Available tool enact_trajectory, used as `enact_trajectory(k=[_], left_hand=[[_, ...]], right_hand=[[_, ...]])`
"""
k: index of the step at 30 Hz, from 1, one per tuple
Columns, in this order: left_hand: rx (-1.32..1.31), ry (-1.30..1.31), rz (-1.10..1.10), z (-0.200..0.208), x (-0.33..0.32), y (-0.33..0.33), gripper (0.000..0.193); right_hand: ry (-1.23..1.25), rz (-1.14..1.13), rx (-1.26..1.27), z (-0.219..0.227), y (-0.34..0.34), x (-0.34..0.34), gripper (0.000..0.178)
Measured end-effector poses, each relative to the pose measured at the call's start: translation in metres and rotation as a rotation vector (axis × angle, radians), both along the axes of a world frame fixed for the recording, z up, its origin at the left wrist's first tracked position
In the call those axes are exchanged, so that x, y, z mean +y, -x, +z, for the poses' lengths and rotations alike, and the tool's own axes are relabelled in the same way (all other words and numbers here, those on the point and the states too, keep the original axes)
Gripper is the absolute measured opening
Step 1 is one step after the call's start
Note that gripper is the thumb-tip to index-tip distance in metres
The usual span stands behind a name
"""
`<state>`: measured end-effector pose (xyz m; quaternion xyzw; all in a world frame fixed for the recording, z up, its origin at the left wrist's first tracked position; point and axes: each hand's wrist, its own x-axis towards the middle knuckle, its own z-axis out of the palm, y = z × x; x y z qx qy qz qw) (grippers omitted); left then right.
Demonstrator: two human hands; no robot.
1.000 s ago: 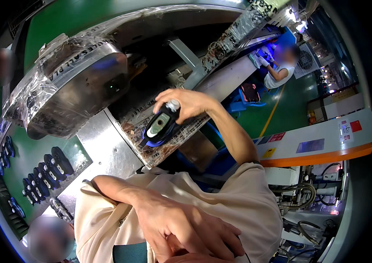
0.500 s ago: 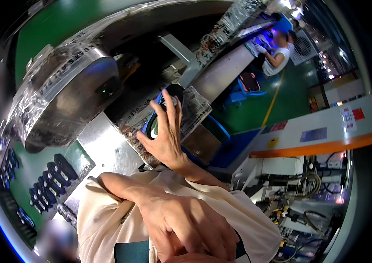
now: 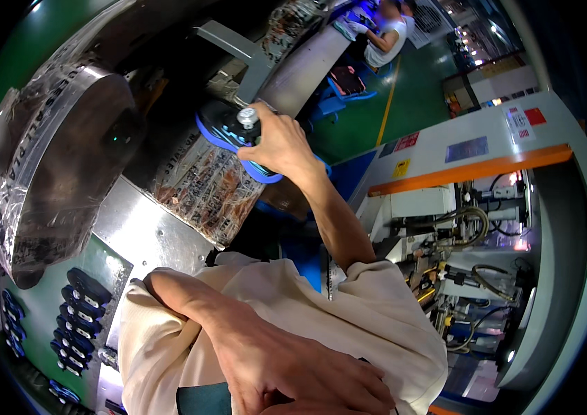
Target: The person uses a specialized shoe-lasting machine to secure the upper portion of a shoe to its base. They repeatedly pick up a blue and black shoe from a conveyor belt, place it into the machine for a pressing operation, and then return the shoe to a different part of the conveyor system.
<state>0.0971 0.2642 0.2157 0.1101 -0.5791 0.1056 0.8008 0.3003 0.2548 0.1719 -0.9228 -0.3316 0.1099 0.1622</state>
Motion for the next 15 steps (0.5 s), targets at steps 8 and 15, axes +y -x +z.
enact_trajectory(k=[8,15], left_hand=[[-0.032,-0.069,-0.176,0.011,-0.037,0.001,0.031],[0.026,-0.426,-0.426,-0.003,-0.108,-0.012,0.043]], right_hand=[[-0.465,0.101,-0.107,-0.028,0.008,-0.029,0.056],[-1.255,-0.368,0.159,-0.066,0.089,-0.186,0.062]])
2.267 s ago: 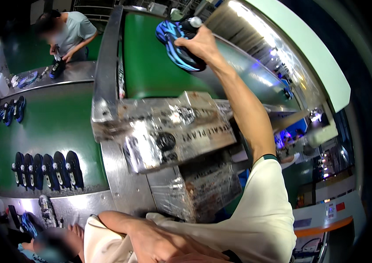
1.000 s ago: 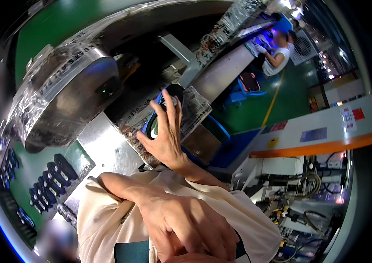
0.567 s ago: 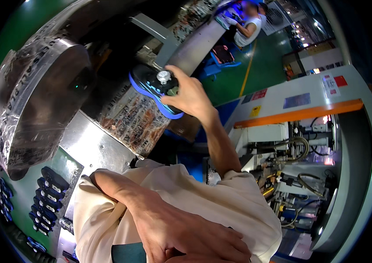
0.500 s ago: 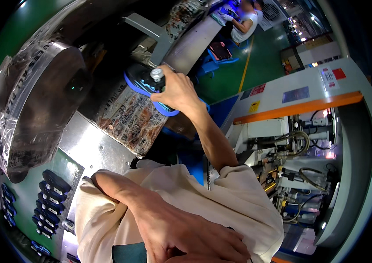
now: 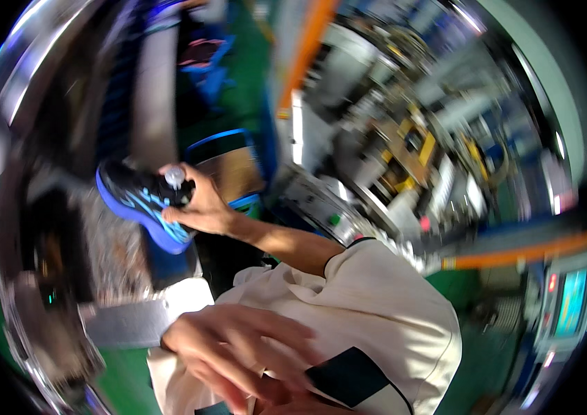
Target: The person uses a specialized shoe-lasting machine to secure the upper portion of a shoe to its base. They repeatedly pick up a blue and black shoe from a conveyor belt, place it into the machine for a pressing operation, and then return the shoe to a different part of the conveyor system.
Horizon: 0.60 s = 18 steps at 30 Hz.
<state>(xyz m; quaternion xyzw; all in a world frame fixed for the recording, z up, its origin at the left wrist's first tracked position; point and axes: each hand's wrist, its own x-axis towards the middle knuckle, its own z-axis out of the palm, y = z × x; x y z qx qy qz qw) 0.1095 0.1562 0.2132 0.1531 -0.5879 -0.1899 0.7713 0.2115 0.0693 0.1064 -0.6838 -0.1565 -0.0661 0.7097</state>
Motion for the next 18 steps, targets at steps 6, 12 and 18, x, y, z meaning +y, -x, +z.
enact_trajectory(k=[6,12,18], left_hand=[[0.336,-0.318,0.508,-0.058,-0.091,-0.002,0.043],[0.272,-0.915,0.344,-0.093,-0.298,-0.018,0.049],[0.328,-1.082,0.265,-0.142,-0.516,-0.076,0.058]], right_hand=[[-0.245,-0.516,0.317,-0.019,0.111,-0.224,0.06],[-0.527,-1.055,0.257,-0.013,0.232,-0.398,0.058],[-0.561,-1.442,-0.11,-0.031,0.32,-0.499,0.059]])
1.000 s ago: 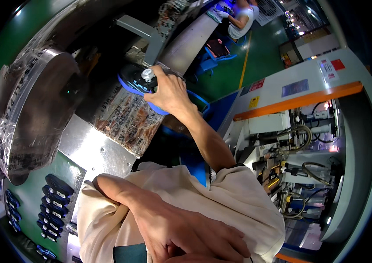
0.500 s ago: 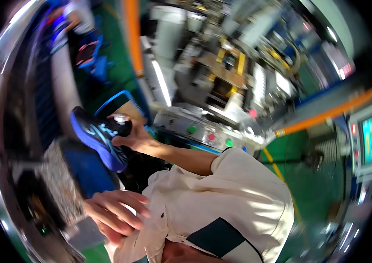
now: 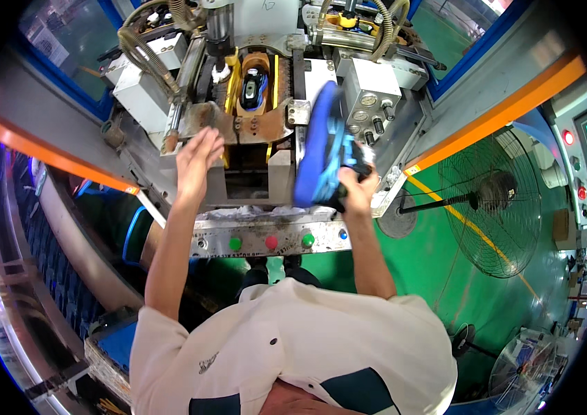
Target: The person uses a specialized shoe-lasting machine to secure the upper portion of a shoe to its base. They repeatedly pick up a blue and black shoe from a conveyor belt, place it into the machine for a pressing operation, and then return the shoe to a different part of the conveyor system.
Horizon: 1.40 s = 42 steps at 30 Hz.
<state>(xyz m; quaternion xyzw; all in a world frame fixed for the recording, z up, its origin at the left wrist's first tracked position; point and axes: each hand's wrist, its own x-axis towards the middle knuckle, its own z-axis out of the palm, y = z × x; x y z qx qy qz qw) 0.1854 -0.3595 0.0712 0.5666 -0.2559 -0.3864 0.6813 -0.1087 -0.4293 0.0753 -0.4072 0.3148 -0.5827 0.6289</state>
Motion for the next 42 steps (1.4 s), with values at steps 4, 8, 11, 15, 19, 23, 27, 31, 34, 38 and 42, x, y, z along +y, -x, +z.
enact_trajectory(k=[4,8,11,15,19,23,27,31,34,38,42], left_hand=[[0.01,-0.09,0.108,-0.057,-0.126,-0.05,0.052],[-0.38,-0.251,0.126,-0.109,-0.206,-0.072,0.06],[-0.939,-0.53,0.003,-0.092,-0.229,-0.051,0.064],[-0.973,-0.779,-0.111,-0.109,-0.269,-0.055,0.071],[-0.824,-0.79,-0.113,-0.124,-0.282,-0.074,0.086],[-0.496,-0.672,0.019,-0.138,-0.281,-0.102,0.098],[-0.171,-0.209,0.189,-0.146,-0.262,-0.095,0.071],[0.169,-0.105,0.189,-0.101,-0.218,-0.066,0.039],[0.508,-0.047,0.065,-0.069,-0.162,-0.045,0.032],[0.485,-0.066,-0.058,0.018,-0.059,-0.028,0.041],[0.351,-0.108,0.036,0.06,0.061,-0.03,0.053]], right_hand=[[-0.028,-0.265,0.09,-0.011,0.063,-0.022,0.06],[0.001,-0.47,0.165,0.003,0.087,-0.012,0.062],[-0.009,-0.558,0.208,0.008,0.088,-0.011,0.059],[-0.014,-0.583,0.249,0.007,0.07,-0.024,0.057],[-0.009,-0.526,0.293,0.013,0.048,-0.05,0.067],[-0.031,-0.497,0.343,0.026,0.023,-0.094,0.06],[-0.046,-0.444,0.437,0.039,-0.012,-0.168,0.054],[0.046,-0.308,0.69,0.063,-0.074,-0.235,0.046],[0.009,-0.125,1.059,0.063,-0.126,-0.283,0.045],[-0.011,0.13,1.264,0.027,-0.205,-0.309,0.052],[0.083,0.273,1.506,-0.01,-0.274,-0.308,0.064]])
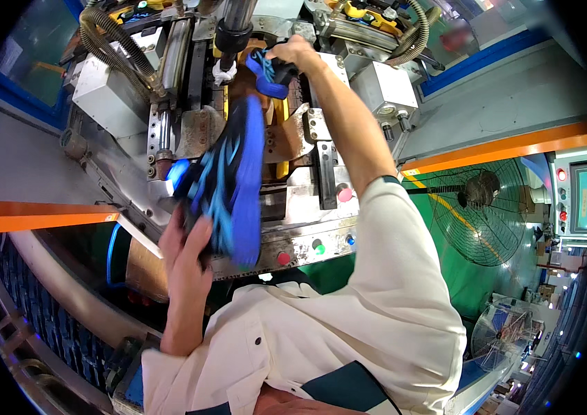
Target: The person uses a specialized shoe-lasting machine to secure the upper portion of a shoe to its base. They repeatedly pick up a blue and black shoe from a conveyor belt, place it into the machine for a pressing operation, and then return the shoe to a different part of the conveyor system.
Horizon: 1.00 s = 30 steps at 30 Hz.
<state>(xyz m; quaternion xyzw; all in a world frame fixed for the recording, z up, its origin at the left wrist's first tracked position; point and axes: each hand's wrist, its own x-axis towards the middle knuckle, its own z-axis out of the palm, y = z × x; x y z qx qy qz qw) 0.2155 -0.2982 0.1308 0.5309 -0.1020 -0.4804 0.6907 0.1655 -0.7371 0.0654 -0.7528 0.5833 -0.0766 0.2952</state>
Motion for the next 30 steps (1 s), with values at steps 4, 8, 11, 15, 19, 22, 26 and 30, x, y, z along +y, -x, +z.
enact_trajectory(k=[4,8,11,15,19,22,26,30], left_hand=[[-0.364,-0.179,0.193,-0.019,0.129,-0.001,0.055],[-1.384,-0.571,0.183,-0.064,0.232,0.009,0.06],[-1.306,-0.77,0.343,-0.069,0.261,0.04,0.061],[-0.191,-0.448,0.821,-0.083,0.274,0.06,0.048],[-0.432,-0.563,0.734,-0.069,0.244,0.098,0.032],[-0.165,-0.467,0.769,-0.055,0.235,0.11,0.048],[-0.06,-0.365,0.828,-0.054,0.225,0.122,0.054],[-0.033,-0.331,0.819,-0.056,0.231,0.13,0.043]], right_hand=[[0.096,-0.072,0.048,-0.047,-0.04,0.037,0.049],[0.362,-0.072,-0.008,-0.116,-0.048,0.056,0.042],[0.393,-0.071,-0.06,-0.122,-0.057,0.057,0.043],[0.36,-0.153,0.013,-0.133,-0.068,0.052,0.077],[0.129,-0.024,0.031,-0.114,-0.052,0.041,0.085],[0.47,0.153,-0.183,-0.074,-0.022,0.099,0.091],[0.656,0.335,-0.721,-0.026,0.051,0.258,0.058],[0.332,0.693,-0.917,-0.093,0.087,0.408,0.039]])
